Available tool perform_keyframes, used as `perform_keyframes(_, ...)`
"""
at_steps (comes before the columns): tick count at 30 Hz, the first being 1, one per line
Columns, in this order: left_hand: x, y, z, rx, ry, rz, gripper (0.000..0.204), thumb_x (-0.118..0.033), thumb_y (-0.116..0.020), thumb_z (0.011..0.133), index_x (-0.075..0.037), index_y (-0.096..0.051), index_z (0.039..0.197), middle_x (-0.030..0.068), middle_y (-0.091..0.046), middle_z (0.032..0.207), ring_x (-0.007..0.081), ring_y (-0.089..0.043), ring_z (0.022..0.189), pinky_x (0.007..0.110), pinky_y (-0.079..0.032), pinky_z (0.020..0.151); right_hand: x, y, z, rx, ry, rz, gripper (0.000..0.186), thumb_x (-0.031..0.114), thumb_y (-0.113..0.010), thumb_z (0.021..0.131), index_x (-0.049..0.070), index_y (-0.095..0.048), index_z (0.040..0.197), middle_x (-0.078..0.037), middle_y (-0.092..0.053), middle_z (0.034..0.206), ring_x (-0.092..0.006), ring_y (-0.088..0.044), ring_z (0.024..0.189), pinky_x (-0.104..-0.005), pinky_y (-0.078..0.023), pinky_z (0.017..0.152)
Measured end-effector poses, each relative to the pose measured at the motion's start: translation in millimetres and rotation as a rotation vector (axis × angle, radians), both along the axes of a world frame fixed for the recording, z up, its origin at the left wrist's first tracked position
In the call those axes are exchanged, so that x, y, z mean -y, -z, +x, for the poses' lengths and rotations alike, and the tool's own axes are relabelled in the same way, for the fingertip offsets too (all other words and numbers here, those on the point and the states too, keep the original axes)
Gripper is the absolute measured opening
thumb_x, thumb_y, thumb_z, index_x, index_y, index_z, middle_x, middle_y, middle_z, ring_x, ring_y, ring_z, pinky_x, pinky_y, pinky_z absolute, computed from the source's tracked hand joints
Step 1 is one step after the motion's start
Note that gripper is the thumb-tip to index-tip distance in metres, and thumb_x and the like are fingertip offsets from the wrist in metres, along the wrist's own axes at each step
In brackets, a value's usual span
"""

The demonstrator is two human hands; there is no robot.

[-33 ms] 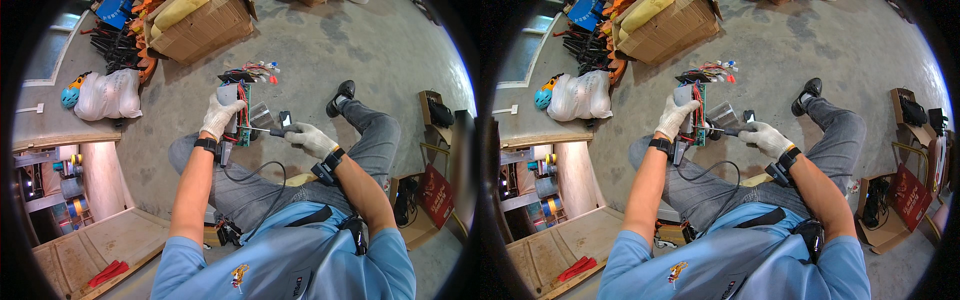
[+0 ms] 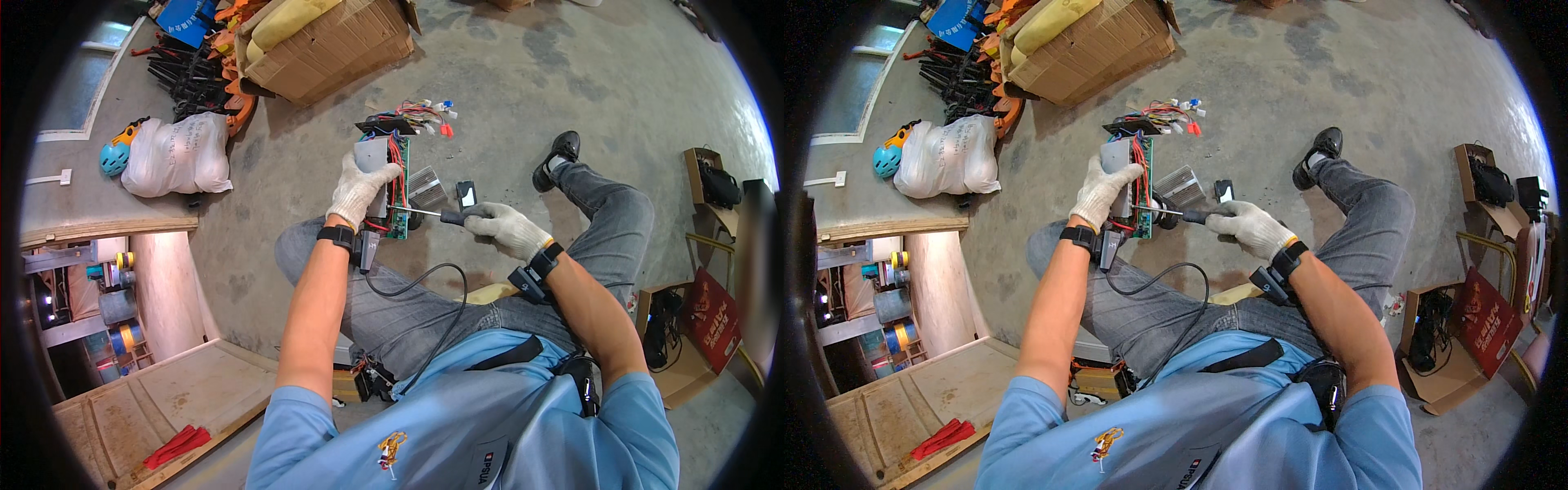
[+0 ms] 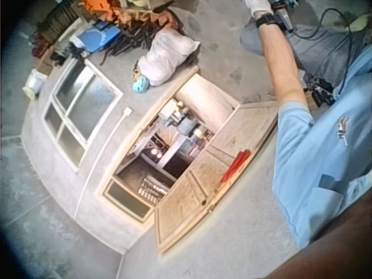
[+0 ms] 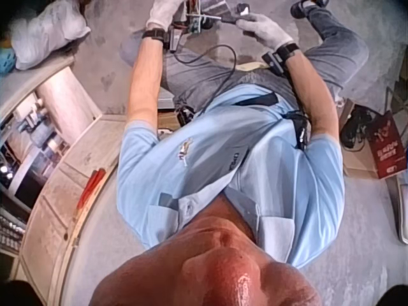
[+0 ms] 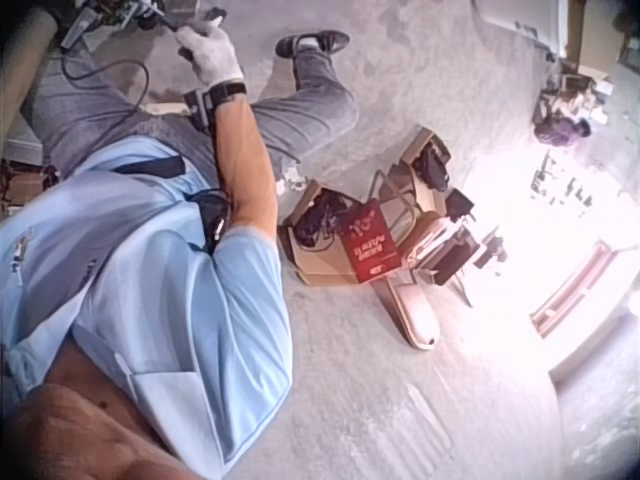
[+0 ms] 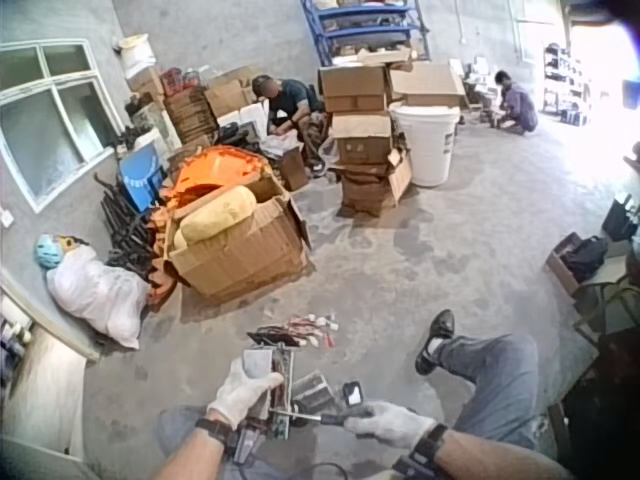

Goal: Secure screws onto an electronic controller unit using a screwdriver.

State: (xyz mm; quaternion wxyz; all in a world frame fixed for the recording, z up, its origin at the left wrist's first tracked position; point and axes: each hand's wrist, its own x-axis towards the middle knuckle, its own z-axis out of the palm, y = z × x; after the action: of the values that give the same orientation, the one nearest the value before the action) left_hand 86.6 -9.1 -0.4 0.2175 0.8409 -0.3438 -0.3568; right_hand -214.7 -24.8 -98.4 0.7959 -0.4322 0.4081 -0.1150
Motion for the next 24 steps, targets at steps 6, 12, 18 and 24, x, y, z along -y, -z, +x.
perform_keyframes(6, -2.1, -1.1, 0.3, 0.005, -0.028, 0.007, 0.121, -0.055, -0.091, 0.068, -0.004, -0.035, 0.163, 0.0273, -0.06, 0.147, 0.0395, -0.062, 0.132, 0.046, -0.05, 0.11, -1.1, -22.6, -2.1, 0.007, -0.126, 0.074, 0.048, 0.031, -0.078, 0.095, -0.001, -0.065, 0.128, -0.002, -0.064, 0.094, -0.0086, -0.058, 0.079, -0.0252, -0.048, 0.066)
perform_keyframes(12, -0.7, 1.3, 0.5, -0.01, -0.032, -0.019, 0.123, -0.054, -0.092, 0.068, -0.004, -0.034, 0.164, 0.0278, -0.059, 0.148, 0.0398, -0.06, 0.134, 0.045, -0.049, 0.112, 2.7, -21.7, 1.2, -0.038, 0.025, 0.084, 0.046, 0.032, -0.074, 0.098, 0.003, -0.067, 0.133, 0.0, -0.066, 0.096, -0.0073, -0.057, 0.077, -0.025, -0.048, 0.065)
perform_keyframes(18, -1.3, -2.8, -0.9, -0.042, -0.014, -0.041, 0.124, -0.054, -0.092, 0.068, -0.003, -0.033, 0.164, 0.028, -0.059, 0.148, 0.0396, -0.06, 0.134, 0.045, -0.049, 0.111, -1.2, -12.6, 2.8, -0.003, 0.097, 0.021, 0.052, 0.035, -0.078, 0.096, 0.002, -0.069, 0.135, -0.001, -0.066, 0.097, -0.0084, -0.057, 0.079, -0.0255, -0.048, 0.066)
perform_keyframes(24, 0.3, -2.3, -2.9, -0.015, -0.063, -0.045, 0.112, -0.045, -0.093, 0.066, -0.003, -0.043, 0.157, 0.0231, -0.065, 0.14, 0.0354, -0.066, 0.125, 0.047, -0.053, 0.107, -1.0, -10.9, 1.8, -0.049, -0.036, 0.011, 0.058, 0.034, -0.081, 0.094, -0.007, -0.067, 0.132, -0.003, -0.064, 0.095, -0.009, -0.057, 0.079, -0.0248, -0.047, 0.066)
